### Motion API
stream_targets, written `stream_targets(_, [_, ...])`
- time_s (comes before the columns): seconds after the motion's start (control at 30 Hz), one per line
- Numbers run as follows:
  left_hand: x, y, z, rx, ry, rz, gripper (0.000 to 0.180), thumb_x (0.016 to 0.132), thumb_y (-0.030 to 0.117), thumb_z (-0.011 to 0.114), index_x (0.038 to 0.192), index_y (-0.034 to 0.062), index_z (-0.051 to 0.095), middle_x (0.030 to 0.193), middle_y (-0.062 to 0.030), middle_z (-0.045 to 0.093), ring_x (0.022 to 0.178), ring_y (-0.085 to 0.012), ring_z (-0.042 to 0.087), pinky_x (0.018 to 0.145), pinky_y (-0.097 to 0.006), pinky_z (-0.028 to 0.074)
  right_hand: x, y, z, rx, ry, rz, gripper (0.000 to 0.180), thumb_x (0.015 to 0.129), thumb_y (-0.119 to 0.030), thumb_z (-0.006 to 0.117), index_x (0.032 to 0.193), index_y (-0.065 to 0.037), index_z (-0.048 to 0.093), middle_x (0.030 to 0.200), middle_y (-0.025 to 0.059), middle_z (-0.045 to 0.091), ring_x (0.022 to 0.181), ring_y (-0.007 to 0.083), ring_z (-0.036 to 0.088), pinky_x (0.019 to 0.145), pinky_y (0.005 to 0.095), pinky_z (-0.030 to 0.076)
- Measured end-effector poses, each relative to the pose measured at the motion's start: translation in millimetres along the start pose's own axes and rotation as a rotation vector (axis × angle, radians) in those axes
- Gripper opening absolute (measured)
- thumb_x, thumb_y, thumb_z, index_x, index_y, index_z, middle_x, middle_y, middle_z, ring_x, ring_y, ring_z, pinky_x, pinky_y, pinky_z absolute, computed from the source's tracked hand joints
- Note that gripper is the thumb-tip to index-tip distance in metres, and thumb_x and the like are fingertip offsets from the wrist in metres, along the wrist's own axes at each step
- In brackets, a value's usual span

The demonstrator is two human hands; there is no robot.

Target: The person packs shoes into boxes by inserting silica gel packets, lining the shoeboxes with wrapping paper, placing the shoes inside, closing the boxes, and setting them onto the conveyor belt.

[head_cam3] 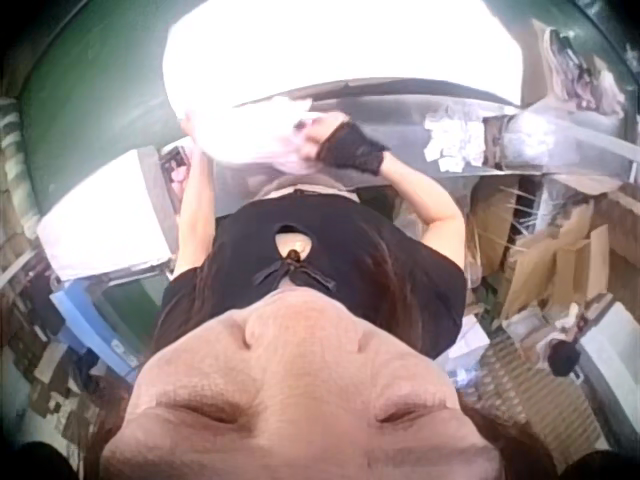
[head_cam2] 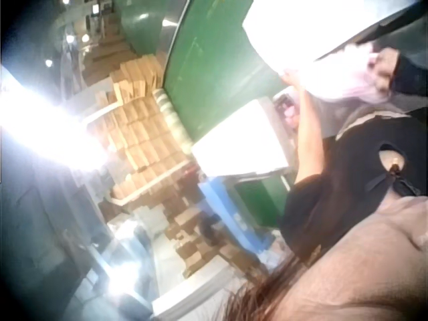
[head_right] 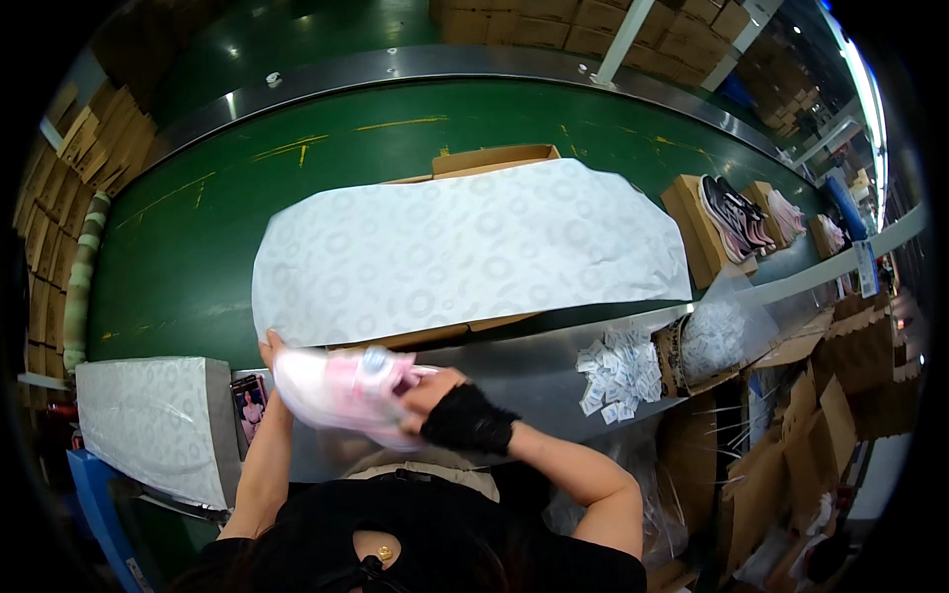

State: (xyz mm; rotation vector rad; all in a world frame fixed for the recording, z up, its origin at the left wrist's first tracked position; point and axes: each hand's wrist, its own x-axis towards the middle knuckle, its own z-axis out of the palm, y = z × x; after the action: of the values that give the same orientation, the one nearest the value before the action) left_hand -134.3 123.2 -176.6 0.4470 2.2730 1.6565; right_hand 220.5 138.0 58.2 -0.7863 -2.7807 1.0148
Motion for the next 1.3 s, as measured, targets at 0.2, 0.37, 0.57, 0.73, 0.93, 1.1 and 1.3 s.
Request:
stream_targets(0.2, [-43,114,-9,-0.078,-0.027,0.307,0.016,0.086,0.007,0.038,0.096,-0.0024,0.045,0.087,-0.0109,0.050,0.079,-0.0169,0.046,0.076,-0.028,0.038,67,100,-20,0.462,0.760,0.269,0.022,0.078,-0.019,0.056,0.089,0.001,0.056,0.072,0.0082,0.060,0.070,0.0142,0.056,0.062,0.0285,0.044])
stream_targets(0.37, [-106,199,7,-0.296,-0.279,0.478,0.021,0.080,0.001,0.039,0.101,-0.0005,0.045,0.094,-0.0102,0.049,0.087,-0.0197,0.048,0.080,-0.029,0.038,138,121,54,0.332,0.520,0.352,0.029,0.072,-0.026,0.060,0.087,-0.003,0.055,0.076,0.0161,0.057,0.075,0.0283,0.056,0.068,0.0390,0.043])
stream_targets(0.57, [-127,211,37,0.157,-1.081,0.771,0.049,0.080,0.023,0.058,0.119,-0.0007,0.042,0.121,-0.0174,0.046,0.113,-0.0285,0.044,0.095,-0.032,0.033,120,81,62,0.309,0.396,-0.021,0.045,0.073,-0.029,0.057,0.111,-0.008,0.046,0.112,0.0177,0.045,0.110,0.0291,0.039,0.094,0.0410,0.026])
stream_targets(0.73, [-81,194,57,-0.016,-1.084,0.389,0.049,0.081,0.034,0.054,0.117,0.0013,0.047,0.126,-0.0177,0.040,0.120,-0.0315,0.033,0.099,-0.042,0.027,53,113,4,-0.519,0.506,0.361,0.041,0.071,-0.030,0.059,0.102,-0.005,0.052,0.113,0.0184,0.046,0.110,0.0326,0.039,0.087,0.0519,0.028])
stream_targets(0.93, [-90,146,108,1.166,-1.189,1.149,0.034,0.069,0.034,0.061,0.086,0.0043,0.065,0.108,-0.0141,0.054,0.118,-0.0278,0.035,0.095,-0.061,0.016,-16,141,10,-0.295,0.428,0.431,0.036,0.071,-0.027,0.060,0.098,-0.003,0.055,0.108,0.0169,0.052,0.098,0.0292,0.051,0.081,0.0396,0.038])
stream_targets(1.1, [-85,158,91,1.325,-1.082,0.989,0.031,0.065,0.031,0.063,0.084,0.0065,0.065,0.104,-0.0125,0.053,0.110,-0.0256,0.042,0.095,-0.061,0.016,-44,84,3,-0.319,0.969,0.055,0.019,0.070,-0.004,0.059,0.088,0.000,0.055,0.093,0.0144,0.057,0.089,0.0313,0.054,0.075,0.0386,0.041])
stream_targets(1.3, [-116,177,5,0.386,-1.133,0.689,0.050,0.065,0.036,0.069,0.100,0.0028,0.054,0.106,-0.0153,0.051,0.105,-0.0310,0.046,0.093,-0.044,0.031,-76,105,77,0.514,0.374,0.530,0.031,0.080,-0.014,0.055,0.107,0.000,0.049,0.090,0.0133,0.058,0.081,0.0227,0.056,0.074,0.0319,0.044])
